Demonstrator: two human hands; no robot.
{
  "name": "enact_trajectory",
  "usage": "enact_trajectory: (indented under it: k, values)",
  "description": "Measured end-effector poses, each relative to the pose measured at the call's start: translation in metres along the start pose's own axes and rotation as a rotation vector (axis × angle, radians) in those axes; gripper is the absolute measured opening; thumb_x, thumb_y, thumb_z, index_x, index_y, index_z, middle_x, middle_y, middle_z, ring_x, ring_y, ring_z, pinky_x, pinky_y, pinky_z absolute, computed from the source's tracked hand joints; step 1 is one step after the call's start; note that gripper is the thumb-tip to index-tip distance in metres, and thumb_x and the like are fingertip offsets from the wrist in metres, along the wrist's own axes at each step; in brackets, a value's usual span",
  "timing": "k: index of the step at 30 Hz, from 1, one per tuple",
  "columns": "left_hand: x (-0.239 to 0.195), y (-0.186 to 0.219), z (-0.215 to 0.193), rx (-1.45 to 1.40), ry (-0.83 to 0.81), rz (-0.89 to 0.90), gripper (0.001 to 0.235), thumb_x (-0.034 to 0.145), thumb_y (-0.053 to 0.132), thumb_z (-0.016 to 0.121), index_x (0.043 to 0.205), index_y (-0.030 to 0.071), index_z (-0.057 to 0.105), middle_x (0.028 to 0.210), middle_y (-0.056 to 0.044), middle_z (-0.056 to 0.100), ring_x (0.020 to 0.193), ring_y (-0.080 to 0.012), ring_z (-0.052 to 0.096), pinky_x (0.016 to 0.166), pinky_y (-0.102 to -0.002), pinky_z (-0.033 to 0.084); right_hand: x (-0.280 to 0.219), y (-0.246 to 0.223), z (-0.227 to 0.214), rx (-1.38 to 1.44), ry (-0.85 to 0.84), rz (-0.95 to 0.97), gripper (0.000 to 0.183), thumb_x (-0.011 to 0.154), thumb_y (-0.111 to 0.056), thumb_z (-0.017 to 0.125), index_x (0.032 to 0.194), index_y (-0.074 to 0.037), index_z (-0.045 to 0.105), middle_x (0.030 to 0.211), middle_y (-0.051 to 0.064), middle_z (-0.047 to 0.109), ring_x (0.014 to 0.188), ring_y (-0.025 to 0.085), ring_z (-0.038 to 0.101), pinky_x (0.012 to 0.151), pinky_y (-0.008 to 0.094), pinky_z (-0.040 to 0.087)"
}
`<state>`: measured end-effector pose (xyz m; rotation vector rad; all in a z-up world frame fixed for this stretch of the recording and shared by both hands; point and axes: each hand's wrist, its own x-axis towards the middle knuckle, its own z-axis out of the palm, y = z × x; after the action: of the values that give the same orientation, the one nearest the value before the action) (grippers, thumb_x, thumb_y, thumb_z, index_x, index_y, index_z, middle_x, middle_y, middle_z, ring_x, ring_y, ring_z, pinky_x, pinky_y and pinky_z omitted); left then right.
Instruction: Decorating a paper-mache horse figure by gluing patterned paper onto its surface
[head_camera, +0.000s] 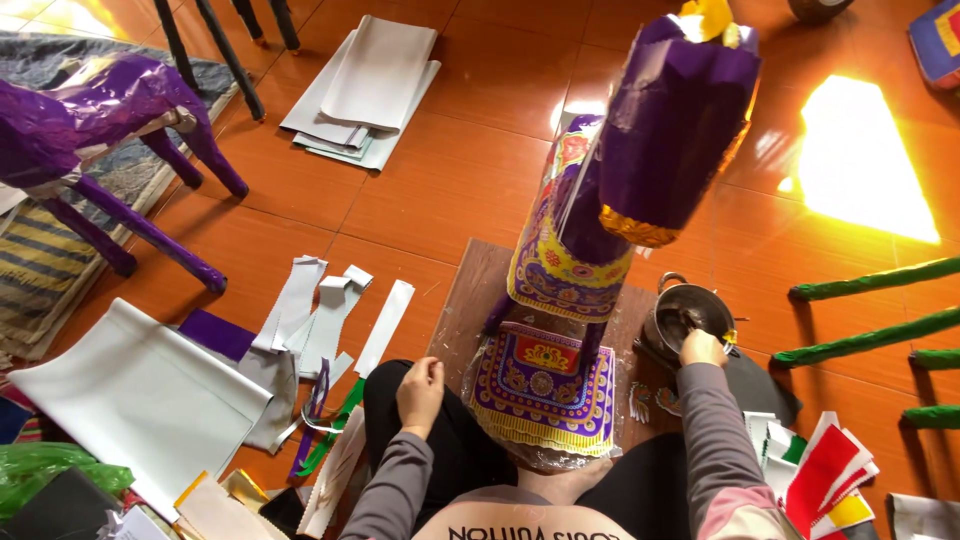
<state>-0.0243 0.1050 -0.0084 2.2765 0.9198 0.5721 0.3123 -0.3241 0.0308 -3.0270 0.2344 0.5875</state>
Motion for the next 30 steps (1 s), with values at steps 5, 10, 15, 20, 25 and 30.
enact_trajectory:
  k: [5, 10, 15, 20, 25, 30]
  values:
    - [0.003, 0.006, -0.001, 0.07, 0.009, 0.12, 0.017, 0.092, 0.036, 0.058, 0.101, 0.024, 0.065, 0.079, -0.001, 0.071, 0.081, -0.0236, 0.07, 0.068, -0.036, 0.057, -0.056, -0.015, -0.025, -0.031, -0.004, -0.096, 0.035, 0.092, -0.013, 0.051, 0.112, 0.004, 0.074, 0.107, 0.03, 0.073, 0.109, 0.043, 0.067, 0.087, 0.054, 0.054]
    - [0.004, 0.012, -0.009, 0.025, -0.02, 0.093, 0.018, 0.093, 0.032, 0.058, 0.106, 0.021, 0.064, 0.081, -0.007, 0.072, 0.085, -0.0261, 0.07, 0.072, -0.038, 0.057, -0.059, 0.01, 0.024, 0.159, 0.099, -0.121, 0.04, 0.088, -0.02, 0.052, 0.116, -0.001, 0.073, 0.105, 0.027, 0.074, 0.106, 0.043, 0.068, 0.09, 0.053, 0.054]
    - [0.004, 0.012, -0.011, 0.036, -0.12, 0.065, 0.018, 0.095, 0.029, 0.055, 0.107, 0.019, 0.062, 0.087, -0.004, 0.07, 0.087, -0.0275, 0.065, 0.066, -0.043, 0.049, -0.135, 0.003, 0.054, 0.734, 0.136, -0.026, 0.041, 0.084, -0.008, 0.055, 0.123, 0.001, 0.067, 0.092, 0.021, 0.074, 0.062, 0.03, 0.07, 0.068, 0.04, 0.055]
    - [0.003, 0.01, -0.018, 0.005, -0.22, 0.035, 0.022, 0.096, 0.025, 0.053, 0.115, 0.018, 0.06, 0.099, -0.005, 0.069, 0.095, -0.0268, 0.065, 0.071, -0.042, 0.05, -0.156, -0.004, 0.095, 1.492, 0.023, 0.113, 0.033, 0.097, -0.008, 0.05, 0.129, 0.0, 0.055, 0.088, 0.017, 0.065, 0.06, 0.015, 0.053, 0.04, 0.021, 0.034]
    - [0.003, 0.005, -0.015, -0.011, -0.219, 0.046, 0.02, 0.096, 0.023, 0.052, 0.11, 0.017, 0.064, 0.106, -0.003, 0.07, 0.098, -0.0256, 0.065, 0.075, -0.041, 0.051, -0.137, 0.005, 0.109, 1.61, 0.053, 0.091, 0.028, 0.1, -0.005, 0.044, 0.125, 0.0, 0.053, 0.09, 0.023, 0.065, 0.057, 0.015, 0.052, 0.037, 0.021, 0.028]
    - [0.009, 0.01, -0.015, -0.04, -0.222, -0.037, 0.019, 0.093, 0.027, 0.053, 0.105, 0.022, 0.067, 0.099, -0.003, 0.073, 0.092, -0.0291, 0.067, 0.07, -0.043, 0.05, -0.155, -0.001, 0.089, 1.753, -0.044, 0.094, 0.02, 0.096, -0.009, 0.052, 0.115, -0.006, 0.058, 0.083, 0.018, 0.063, 0.053, 0.012, 0.048, 0.033, 0.019, 0.023]
